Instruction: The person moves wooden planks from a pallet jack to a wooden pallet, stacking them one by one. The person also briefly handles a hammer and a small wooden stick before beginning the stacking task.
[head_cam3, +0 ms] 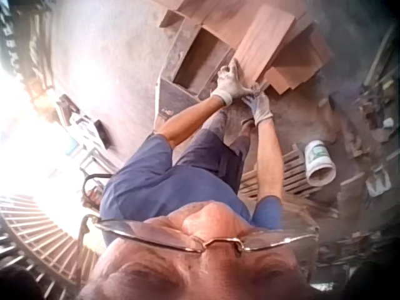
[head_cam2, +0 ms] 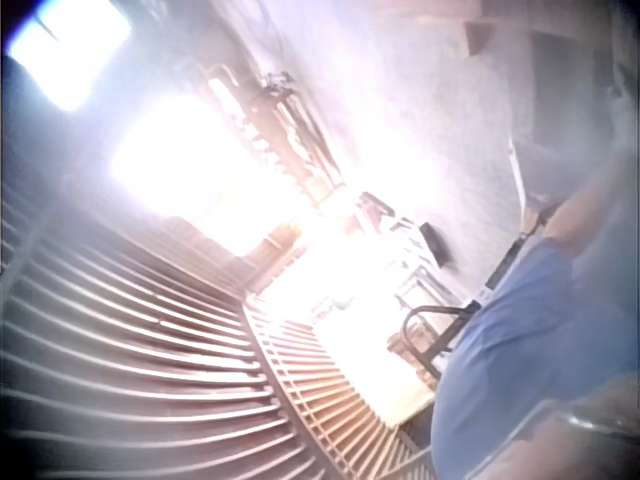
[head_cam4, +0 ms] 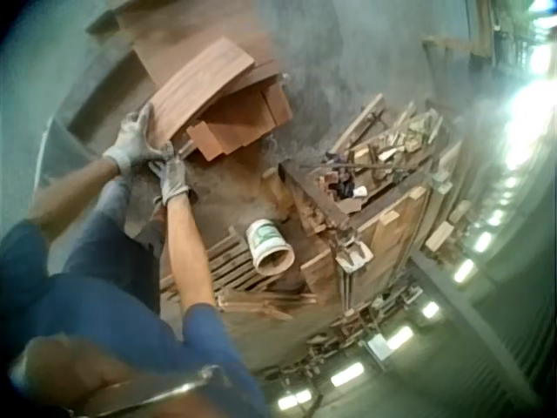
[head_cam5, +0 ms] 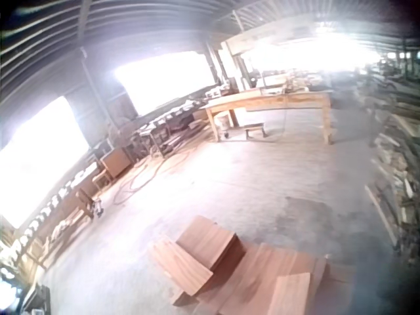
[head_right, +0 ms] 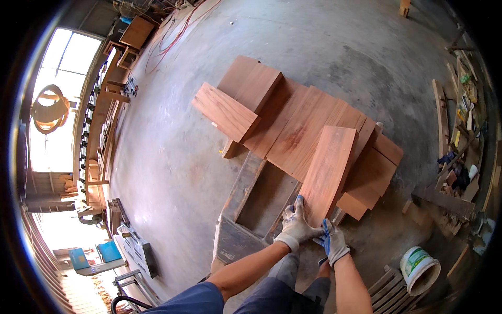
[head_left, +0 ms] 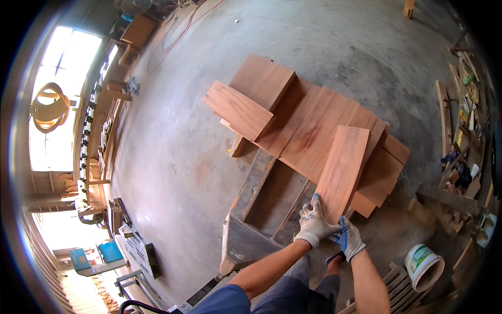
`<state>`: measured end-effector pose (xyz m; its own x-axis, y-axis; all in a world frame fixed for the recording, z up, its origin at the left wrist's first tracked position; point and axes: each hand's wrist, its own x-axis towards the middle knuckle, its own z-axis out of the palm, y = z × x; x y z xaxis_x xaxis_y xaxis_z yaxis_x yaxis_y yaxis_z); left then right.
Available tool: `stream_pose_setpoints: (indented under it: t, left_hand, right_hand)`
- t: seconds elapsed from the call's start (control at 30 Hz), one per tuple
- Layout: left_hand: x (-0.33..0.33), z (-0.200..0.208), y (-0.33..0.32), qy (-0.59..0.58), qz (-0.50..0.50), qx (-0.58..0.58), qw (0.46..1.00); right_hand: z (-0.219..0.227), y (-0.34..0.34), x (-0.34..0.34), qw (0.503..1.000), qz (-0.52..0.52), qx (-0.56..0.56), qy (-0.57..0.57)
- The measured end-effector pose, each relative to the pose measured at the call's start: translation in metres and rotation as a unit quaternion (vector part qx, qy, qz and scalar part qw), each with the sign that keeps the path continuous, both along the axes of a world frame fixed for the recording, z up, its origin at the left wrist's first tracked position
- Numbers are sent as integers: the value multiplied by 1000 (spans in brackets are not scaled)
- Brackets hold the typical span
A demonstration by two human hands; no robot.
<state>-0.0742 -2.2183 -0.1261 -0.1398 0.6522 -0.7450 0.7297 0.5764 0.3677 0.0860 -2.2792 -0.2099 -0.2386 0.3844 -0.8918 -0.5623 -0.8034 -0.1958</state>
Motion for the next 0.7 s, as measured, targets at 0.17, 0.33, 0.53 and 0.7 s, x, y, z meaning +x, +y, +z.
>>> stream_pose_setpoints:
  t: [0.17, 0.33, 0.53, 0.7]
  left_hand:
    - [-31, -14, -4, -77, -34, 30, 996]
    - [-146, -87, 51, -80, 234, 168, 954]
    - [-263, -132, 168, -262, 526, 164, 792]
    - [-265, -151, 210, -295, 621, 184, 702]
  right_hand:
    - [31, 34, -40, 993, 68, 36, -88]
    - [0, 21, -43, 982, 83, 69, -155]
    - [2, 21, -30, 979, 92, 98, -154]
    - [2, 18, -17, 979, 89, 91, -157]
